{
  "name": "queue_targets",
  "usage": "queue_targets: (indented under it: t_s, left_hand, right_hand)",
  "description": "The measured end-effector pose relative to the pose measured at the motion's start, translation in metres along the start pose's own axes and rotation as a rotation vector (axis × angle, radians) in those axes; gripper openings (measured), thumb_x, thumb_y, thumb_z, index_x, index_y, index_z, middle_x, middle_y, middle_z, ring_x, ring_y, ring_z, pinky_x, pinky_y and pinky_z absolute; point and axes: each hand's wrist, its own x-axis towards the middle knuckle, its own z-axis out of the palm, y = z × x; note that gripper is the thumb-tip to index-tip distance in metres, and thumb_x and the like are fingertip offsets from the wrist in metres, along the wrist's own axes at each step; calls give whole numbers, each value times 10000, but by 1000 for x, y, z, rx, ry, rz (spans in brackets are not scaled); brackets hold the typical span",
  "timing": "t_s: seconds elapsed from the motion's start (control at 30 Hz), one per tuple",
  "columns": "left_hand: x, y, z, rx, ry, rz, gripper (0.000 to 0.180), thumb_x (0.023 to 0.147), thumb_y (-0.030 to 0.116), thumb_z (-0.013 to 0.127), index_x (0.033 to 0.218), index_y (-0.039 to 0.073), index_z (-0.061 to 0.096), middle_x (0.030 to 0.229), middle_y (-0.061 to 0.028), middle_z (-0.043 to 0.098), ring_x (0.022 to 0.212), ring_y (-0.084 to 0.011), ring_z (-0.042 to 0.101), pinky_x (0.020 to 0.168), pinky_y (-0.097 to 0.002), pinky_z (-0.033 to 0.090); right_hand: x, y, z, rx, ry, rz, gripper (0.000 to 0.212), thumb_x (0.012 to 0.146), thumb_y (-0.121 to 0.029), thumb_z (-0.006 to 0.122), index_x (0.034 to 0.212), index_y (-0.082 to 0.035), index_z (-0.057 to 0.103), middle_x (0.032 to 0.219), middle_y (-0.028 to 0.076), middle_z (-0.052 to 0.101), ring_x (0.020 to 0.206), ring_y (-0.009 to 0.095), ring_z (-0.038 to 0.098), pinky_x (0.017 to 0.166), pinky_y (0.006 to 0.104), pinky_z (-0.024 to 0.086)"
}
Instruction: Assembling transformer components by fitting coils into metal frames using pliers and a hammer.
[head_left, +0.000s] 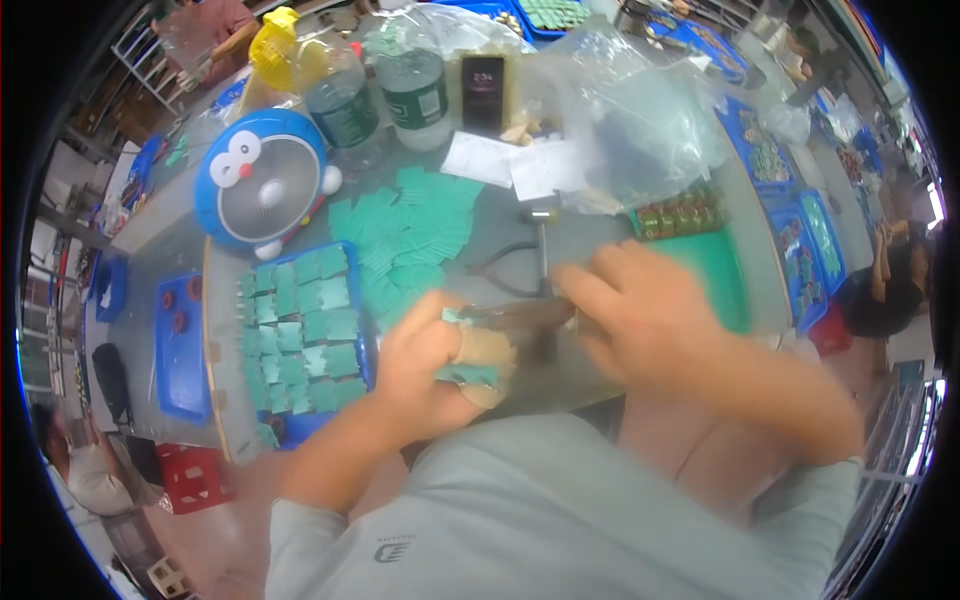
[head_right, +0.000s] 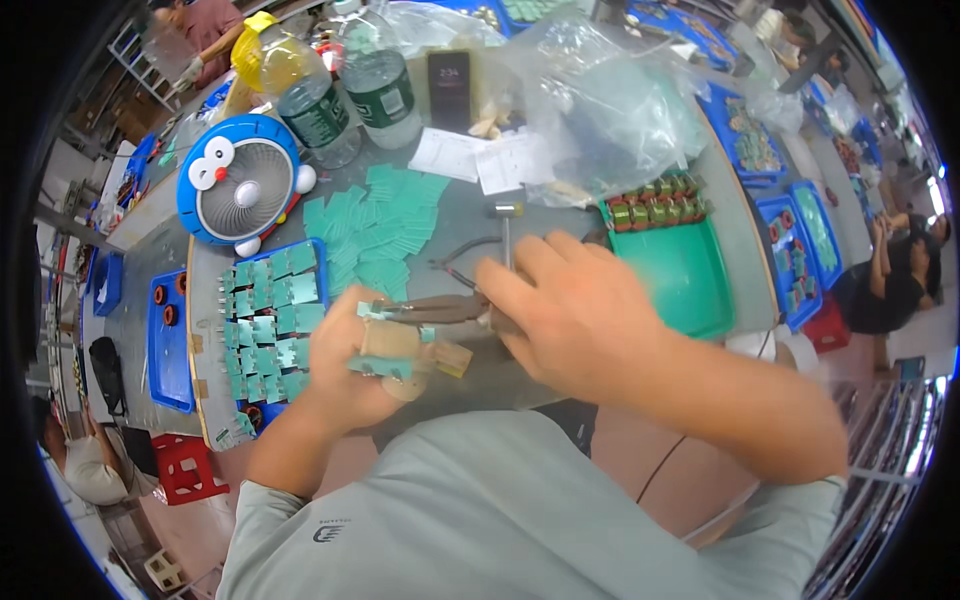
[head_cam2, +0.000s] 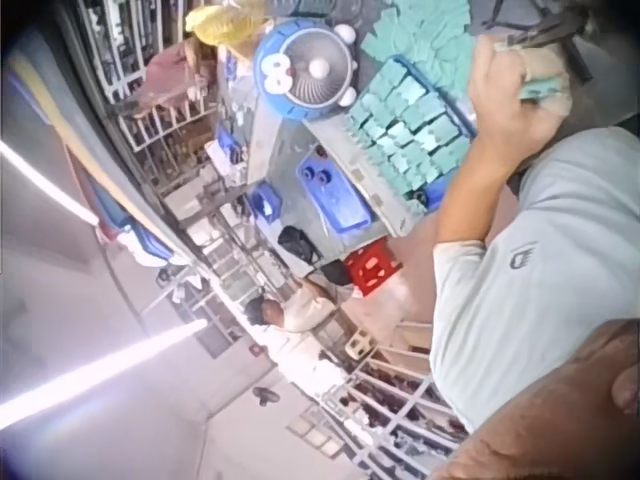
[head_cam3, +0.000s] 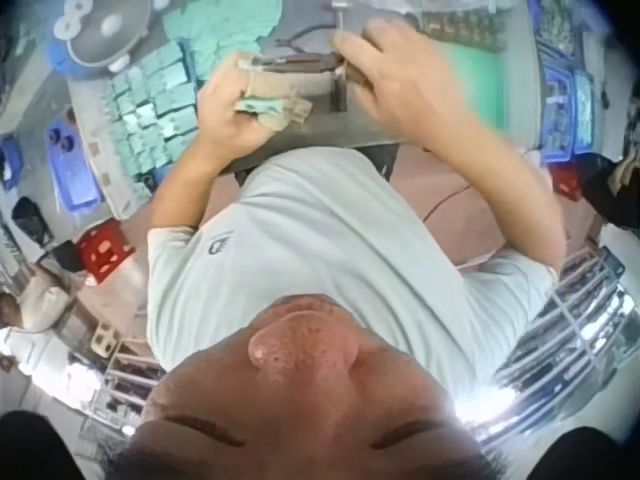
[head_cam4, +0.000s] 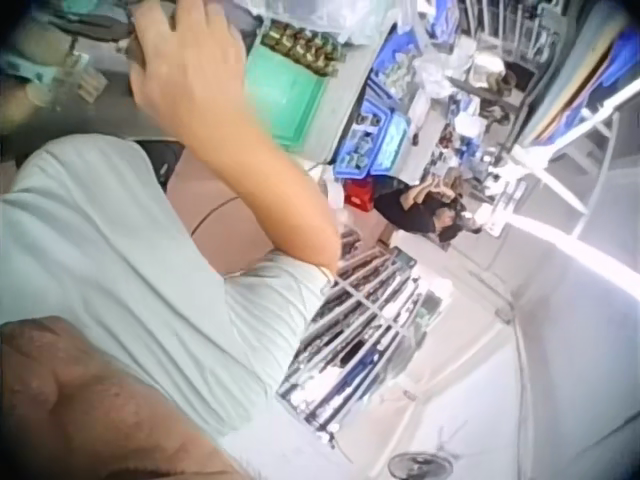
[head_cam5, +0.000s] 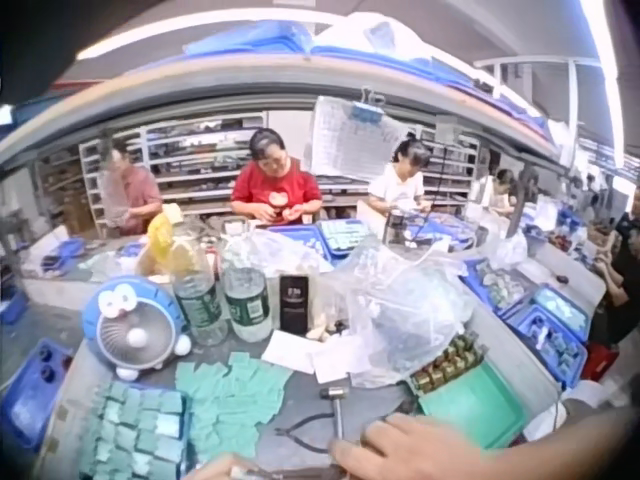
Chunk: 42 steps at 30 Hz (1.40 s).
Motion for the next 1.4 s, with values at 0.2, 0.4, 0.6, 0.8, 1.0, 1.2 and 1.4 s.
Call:
queue_targets:
  t_s: [0.2, 0.4, 0.6, 0.8, 1.0, 1.2, 1.4]
  left_hand:
    - [2, -1, 0, -6, 21, 26, 233, 739, 54, 882, 864, 93, 689, 858, -88, 704, 705, -259, 606, 612, -346, 495]
    - [12, -4, -2, -3, 11, 82, 300, 738, 22, 880, 904, 100, 642, 887, -116, 702, 726, -266, 632, 604, -350, 499]
    - [9, 3, -2, 33, -17, 105, 298, 696, 58, 890, 880, 115, 662, 844, -96, 699, 706, -292, 633, 607, -392, 510]
    - [5, 6, 7, -24, -9, 88, 267, 702, 62, 858, 855, 114, 646, 819, -77, 692, 695, -296, 633, 639, -392, 516]
    - [8, 8, 2, 3, 12, 15, 265, 724, 38, 842, 830, 107, 610, 799, -74, 670, 675, -279, 609, 634, -380, 506]
    - [10, 4, 6, 39, 59, 61, 279, 730, 12, 828, 818, 99, 578, 786, -102, 640, 668, -281, 598, 616, -367, 490]
    - [9, 11, 0, -16, 5, 111, 268, 736, 19, 822, 821, 94, 579, 760, -102, 634, 650, -287, 597, 595, -365, 477]
  right_hand:
    - [-6, -10, 30, 211, 121, 128, 511, 747, -94, 785, 1238, -78, 647, 865, 94, 532, 793, 301, 579, 662, 423, 495]
    - [0, -2, 23, 186, 111, 135, 522, 730, -81, 790, 1232, -73, 646, 898, 102, 539, 811, 307, 574, 684, 417, 501]
    - [-9, 6, 9, 144, 115, -4, 475, 738, -126, 741, 1195, -51, 636, 898, 119, 582, 825, 327, 596, 707, 420, 505]
    - [-23, 4, 8, 146, -13, 83, 336, 791, -158, 716, 1088, -45, 606, 955, 159, 633, 855, 368, 666, 707, 485, 552]
    - [-14, 3, -2, 148, -102, 63, 313, 850, -136, 681, 1127, -18, 592, 984, 193, 633, 854, 385, 659, 731, 495, 550]
    - [-22, -4, 36, 266, 124, 115, 278, 870, -149, 680, 1102, -33, 583, 960, 180, 626, 865, 385, 647, 754, 490, 539]
    - [-29, -5, 33, 350, -79, 173, 348, 822, -188, 707, 1113, -45, 578, 1018, 186, 656, 927, 402, 673, 752, 508, 550]
